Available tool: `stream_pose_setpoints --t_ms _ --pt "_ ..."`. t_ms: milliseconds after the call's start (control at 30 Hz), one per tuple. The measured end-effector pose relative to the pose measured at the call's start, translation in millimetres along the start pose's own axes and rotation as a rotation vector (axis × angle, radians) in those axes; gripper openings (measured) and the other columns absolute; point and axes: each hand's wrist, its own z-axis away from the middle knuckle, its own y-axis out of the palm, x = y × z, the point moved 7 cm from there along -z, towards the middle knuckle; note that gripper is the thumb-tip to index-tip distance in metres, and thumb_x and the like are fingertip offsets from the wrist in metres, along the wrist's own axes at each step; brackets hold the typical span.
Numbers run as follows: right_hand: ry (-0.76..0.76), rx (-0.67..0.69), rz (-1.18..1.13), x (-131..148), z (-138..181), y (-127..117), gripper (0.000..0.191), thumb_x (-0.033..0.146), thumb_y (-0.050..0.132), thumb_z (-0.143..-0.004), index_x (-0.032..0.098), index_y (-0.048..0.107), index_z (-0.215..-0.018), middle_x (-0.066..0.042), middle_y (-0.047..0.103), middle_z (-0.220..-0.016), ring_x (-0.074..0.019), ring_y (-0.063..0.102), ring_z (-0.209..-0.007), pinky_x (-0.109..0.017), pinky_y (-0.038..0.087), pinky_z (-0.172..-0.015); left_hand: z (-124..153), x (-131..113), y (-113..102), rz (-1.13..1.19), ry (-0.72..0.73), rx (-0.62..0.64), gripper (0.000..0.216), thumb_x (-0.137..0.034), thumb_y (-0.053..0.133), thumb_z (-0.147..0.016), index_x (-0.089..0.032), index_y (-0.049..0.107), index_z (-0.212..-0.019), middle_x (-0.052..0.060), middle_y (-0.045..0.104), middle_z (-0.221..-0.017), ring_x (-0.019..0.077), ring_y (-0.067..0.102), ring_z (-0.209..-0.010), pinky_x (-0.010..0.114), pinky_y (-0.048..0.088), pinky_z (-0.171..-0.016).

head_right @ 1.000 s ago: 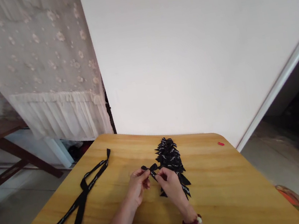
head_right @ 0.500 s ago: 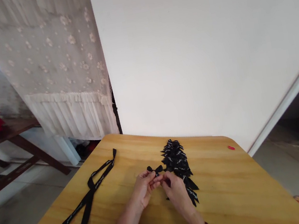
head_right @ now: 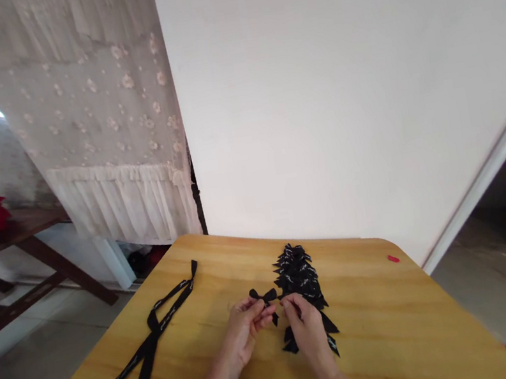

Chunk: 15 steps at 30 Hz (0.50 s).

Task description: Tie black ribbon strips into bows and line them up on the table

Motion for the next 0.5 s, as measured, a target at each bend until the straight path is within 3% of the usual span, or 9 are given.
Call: stream_pose_setpoints --t_ms 167,300,500 --pt "0.077 -0.048 -0.047 -7.7 0.2 -6.3 0.035 0.045 0.039 -0.079 0.017 0.054 -0.063 0.001 0.052 -0.052 -0.0123 0.046 -0.048 -0.021 0.035 -0.046 2.4 4.3 5.8 -0.143 -0.005 0.037 0.016 -0.015 0.068 -0.055 -0.011 0.053 -0.061 0.005 0.064 -0.058 0.0177 0.063 -0.059 0.023 0.049 -0.051" --pt "0.107 -0.067 -0.075 -3.1 0.3 -10.9 0.034 0.044 0.039 -0.079 0.016 0.058 -0.072 -0.003 0.061 -0.067 -0.0159 0.054 -0.064 -0.023 0.040 -0.059 6.5 11.6 12.7 -0.302 -0.038 0.121 0.016 -0.018 0.066 -0.054 -0.012 0.053 -0.059 0.005 0.063 -0.055 0.0191 0.063 -0.054 0.025 0.048 -0.048" --pt "0.015 0.118 -0.049 7.4 1.2 4.5 0.022 0.036 0.048 -0.074 0.017 0.055 -0.065 -0.001 0.057 -0.061 -0.0148 0.052 -0.059 -0.022 0.039 -0.054 9.9 21.1 20.9 -0.444 -0.078 0.276 0.015 -0.022 0.064 -0.054 -0.010 0.059 -0.062 0.004 0.063 -0.053 0.0173 0.061 -0.050 0.026 0.047 -0.049"
